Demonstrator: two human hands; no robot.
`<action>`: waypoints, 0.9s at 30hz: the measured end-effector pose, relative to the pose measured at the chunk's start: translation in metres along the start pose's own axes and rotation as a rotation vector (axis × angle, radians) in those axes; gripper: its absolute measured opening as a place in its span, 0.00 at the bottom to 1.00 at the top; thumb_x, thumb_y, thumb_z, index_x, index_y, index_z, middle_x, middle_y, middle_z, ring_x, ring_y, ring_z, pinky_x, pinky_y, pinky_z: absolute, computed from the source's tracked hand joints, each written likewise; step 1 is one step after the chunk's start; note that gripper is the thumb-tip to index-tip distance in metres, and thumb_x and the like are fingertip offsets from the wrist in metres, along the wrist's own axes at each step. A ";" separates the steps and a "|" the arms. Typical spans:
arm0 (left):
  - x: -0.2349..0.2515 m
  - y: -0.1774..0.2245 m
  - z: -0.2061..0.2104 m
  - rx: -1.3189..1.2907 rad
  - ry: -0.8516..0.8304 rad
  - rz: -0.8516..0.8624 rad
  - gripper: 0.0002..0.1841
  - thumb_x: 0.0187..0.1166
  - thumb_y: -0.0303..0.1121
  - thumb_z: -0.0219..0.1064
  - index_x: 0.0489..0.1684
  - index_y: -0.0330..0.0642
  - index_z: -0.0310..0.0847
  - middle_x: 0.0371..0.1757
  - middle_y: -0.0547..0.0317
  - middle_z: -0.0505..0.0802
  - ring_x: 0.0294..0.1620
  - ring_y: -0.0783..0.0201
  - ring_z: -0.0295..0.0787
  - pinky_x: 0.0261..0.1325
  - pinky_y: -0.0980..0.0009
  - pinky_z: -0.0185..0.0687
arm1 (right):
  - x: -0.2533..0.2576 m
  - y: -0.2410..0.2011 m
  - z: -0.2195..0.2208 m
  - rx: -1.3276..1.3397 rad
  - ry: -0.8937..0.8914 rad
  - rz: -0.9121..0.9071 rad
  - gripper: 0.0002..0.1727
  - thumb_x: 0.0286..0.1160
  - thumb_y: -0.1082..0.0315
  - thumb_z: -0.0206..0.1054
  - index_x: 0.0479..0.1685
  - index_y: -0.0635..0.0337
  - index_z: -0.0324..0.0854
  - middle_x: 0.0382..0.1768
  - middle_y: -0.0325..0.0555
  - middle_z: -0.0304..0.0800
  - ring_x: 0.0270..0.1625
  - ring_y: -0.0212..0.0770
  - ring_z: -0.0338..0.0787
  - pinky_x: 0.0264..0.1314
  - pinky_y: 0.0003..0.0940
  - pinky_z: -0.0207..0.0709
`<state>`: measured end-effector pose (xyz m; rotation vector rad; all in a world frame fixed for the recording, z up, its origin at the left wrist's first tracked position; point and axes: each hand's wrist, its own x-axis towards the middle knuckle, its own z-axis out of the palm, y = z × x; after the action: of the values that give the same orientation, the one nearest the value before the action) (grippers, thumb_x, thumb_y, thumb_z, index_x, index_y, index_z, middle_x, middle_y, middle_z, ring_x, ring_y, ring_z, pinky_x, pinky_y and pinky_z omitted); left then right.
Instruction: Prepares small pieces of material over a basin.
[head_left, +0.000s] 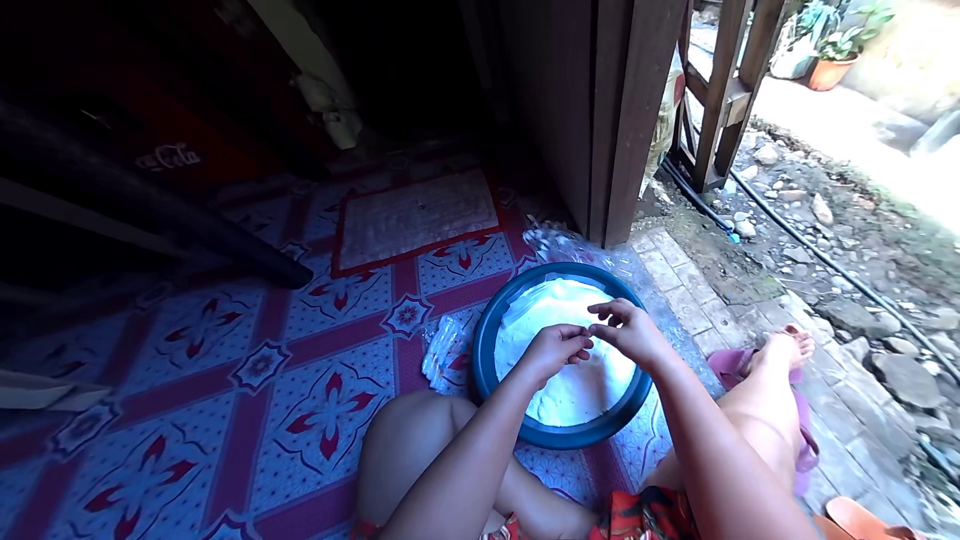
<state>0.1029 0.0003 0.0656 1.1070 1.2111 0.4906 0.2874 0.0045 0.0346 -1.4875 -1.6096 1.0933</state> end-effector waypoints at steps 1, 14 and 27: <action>0.000 0.000 0.001 0.009 -0.005 0.012 0.11 0.84 0.26 0.66 0.59 0.32 0.82 0.44 0.57 0.92 0.36 0.71 0.89 0.42 0.77 0.85 | 0.000 0.000 0.001 0.019 0.003 -0.018 0.16 0.69 0.59 0.77 0.53 0.55 0.92 0.49 0.46 0.89 0.45 0.36 0.86 0.51 0.36 0.81; 0.003 0.005 0.008 -0.038 -0.018 0.034 0.12 0.84 0.26 0.65 0.62 0.32 0.80 0.45 0.56 0.92 0.38 0.70 0.89 0.44 0.76 0.85 | -0.001 -0.003 -0.010 0.063 0.048 0.016 0.17 0.76 0.68 0.66 0.61 0.60 0.85 0.47 0.46 0.87 0.40 0.36 0.86 0.45 0.34 0.82; 0.002 -0.014 0.006 0.163 -0.005 -0.008 0.14 0.81 0.28 0.70 0.62 0.35 0.83 0.50 0.56 0.92 0.39 0.72 0.90 0.45 0.76 0.86 | -0.010 -0.013 -0.010 0.173 0.295 -0.175 0.08 0.78 0.64 0.71 0.36 0.58 0.91 0.38 0.39 0.90 0.41 0.29 0.89 0.50 0.26 0.85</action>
<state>0.1056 -0.0066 0.0522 1.2399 1.2684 0.3876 0.2925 -0.0036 0.0509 -1.2995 -1.3741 0.8484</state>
